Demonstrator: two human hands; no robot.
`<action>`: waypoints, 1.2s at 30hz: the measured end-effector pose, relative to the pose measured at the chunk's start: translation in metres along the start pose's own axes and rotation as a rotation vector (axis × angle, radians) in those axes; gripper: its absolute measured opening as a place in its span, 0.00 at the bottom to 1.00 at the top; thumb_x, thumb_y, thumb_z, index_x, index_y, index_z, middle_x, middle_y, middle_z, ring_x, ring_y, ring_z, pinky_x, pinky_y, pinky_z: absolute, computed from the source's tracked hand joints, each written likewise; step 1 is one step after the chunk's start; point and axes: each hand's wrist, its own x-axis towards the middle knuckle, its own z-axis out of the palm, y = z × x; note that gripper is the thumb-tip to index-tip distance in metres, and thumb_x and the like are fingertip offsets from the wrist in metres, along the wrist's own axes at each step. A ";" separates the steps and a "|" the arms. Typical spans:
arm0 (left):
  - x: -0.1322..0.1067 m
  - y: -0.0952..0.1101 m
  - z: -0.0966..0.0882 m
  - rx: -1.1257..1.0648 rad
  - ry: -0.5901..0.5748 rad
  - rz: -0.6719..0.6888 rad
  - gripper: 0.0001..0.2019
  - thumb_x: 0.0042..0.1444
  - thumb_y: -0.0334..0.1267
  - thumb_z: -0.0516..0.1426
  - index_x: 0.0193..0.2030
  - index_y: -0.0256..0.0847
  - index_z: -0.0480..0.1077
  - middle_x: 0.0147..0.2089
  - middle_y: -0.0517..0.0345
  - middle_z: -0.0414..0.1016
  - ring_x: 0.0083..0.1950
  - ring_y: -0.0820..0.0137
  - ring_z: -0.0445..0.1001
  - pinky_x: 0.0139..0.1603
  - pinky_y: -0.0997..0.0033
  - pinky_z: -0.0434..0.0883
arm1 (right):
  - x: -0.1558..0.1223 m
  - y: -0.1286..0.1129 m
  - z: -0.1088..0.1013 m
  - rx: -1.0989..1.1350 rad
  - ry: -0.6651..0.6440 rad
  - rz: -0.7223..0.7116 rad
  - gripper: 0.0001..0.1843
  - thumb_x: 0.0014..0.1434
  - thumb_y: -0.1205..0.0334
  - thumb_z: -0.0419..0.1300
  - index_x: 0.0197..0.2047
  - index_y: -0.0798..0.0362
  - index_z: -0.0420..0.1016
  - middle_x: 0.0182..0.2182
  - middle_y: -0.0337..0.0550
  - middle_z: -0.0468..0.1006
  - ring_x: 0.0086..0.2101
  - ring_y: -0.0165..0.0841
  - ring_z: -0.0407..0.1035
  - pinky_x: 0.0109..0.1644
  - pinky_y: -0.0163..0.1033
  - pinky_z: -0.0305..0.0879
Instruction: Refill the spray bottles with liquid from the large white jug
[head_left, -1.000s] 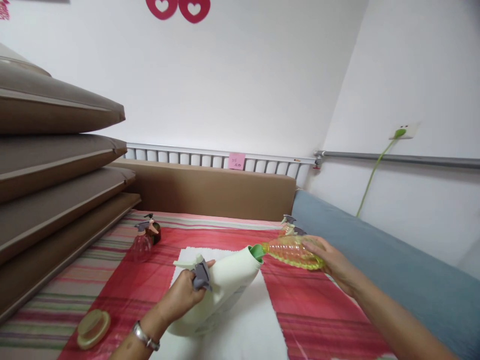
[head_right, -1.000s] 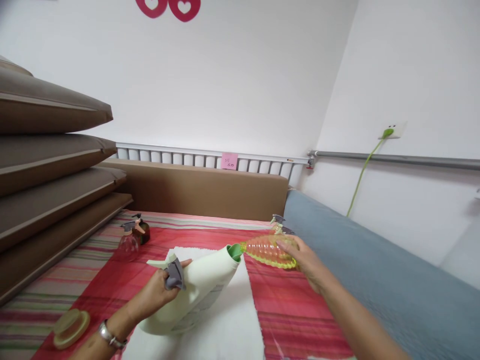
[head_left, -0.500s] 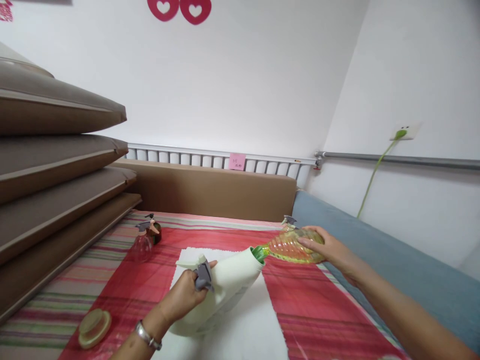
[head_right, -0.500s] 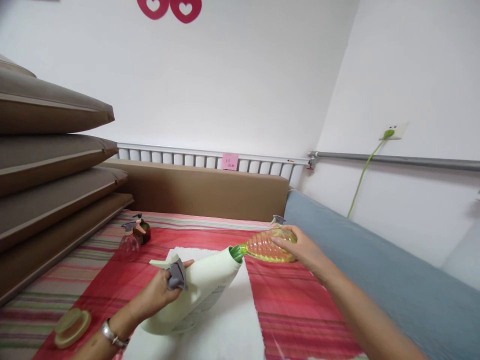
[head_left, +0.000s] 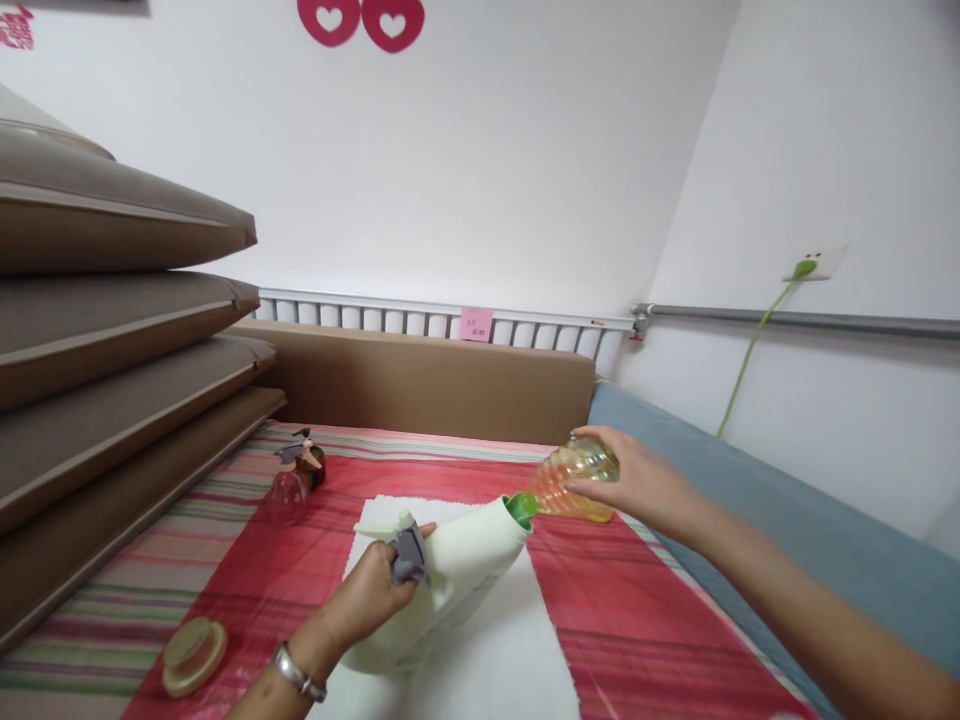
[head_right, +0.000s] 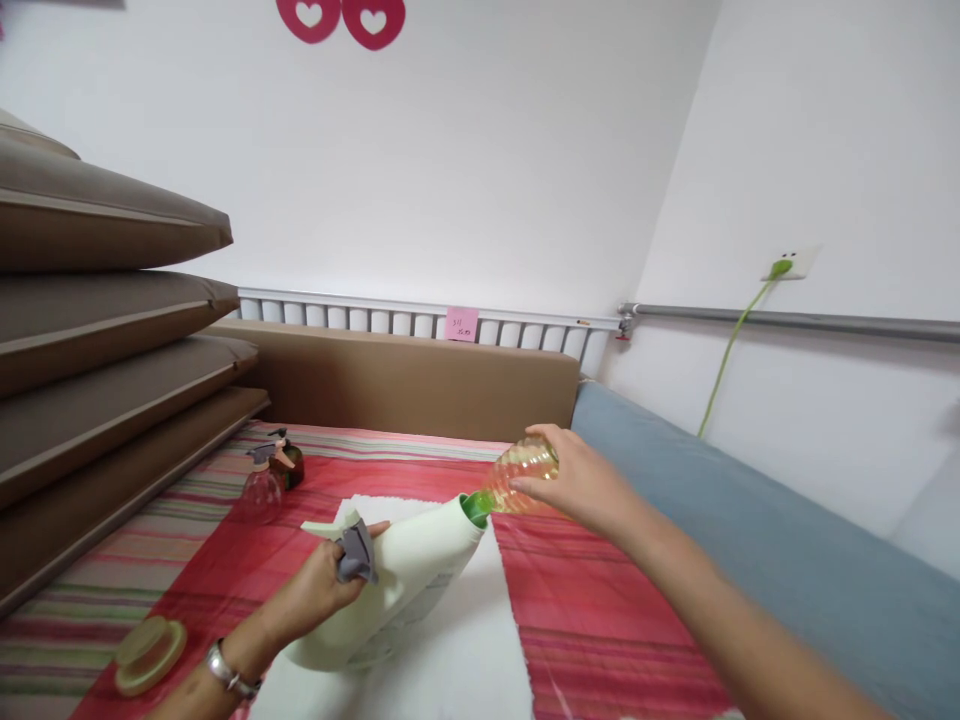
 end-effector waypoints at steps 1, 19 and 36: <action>0.000 0.001 0.000 -0.002 0.001 0.001 0.31 0.44 0.26 0.51 0.60 0.31 0.62 0.44 0.50 0.77 0.37 0.67 0.72 0.37 0.73 0.66 | -0.001 -0.004 0.000 -0.026 -0.015 -0.049 0.32 0.43 0.50 0.64 0.52 0.49 0.65 0.52 0.49 0.69 0.51 0.48 0.64 0.56 0.50 0.59; -0.004 0.012 -0.003 -0.032 0.017 0.002 0.31 0.43 0.24 0.52 0.58 0.32 0.65 0.46 0.49 0.77 0.40 0.65 0.73 0.42 0.72 0.67 | -0.008 -0.030 0.004 -0.308 -0.101 -0.471 0.32 0.49 0.50 0.63 0.58 0.42 0.63 0.59 0.48 0.63 0.53 0.49 0.62 0.54 0.56 0.62; -0.004 -0.001 0.002 -0.053 0.029 0.017 0.34 0.40 0.22 0.51 0.59 0.33 0.63 0.38 0.56 0.77 0.36 0.69 0.71 0.38 0.76 0.67 | -0.004 -0.007 0.011 -0.155 -0.077 -0.339 0.33 0.46 0.46 0.63 0.56 0.41 0.64 0.57 0.46 0.65 0.54 0.51 0.60 0.57 0.56 0.57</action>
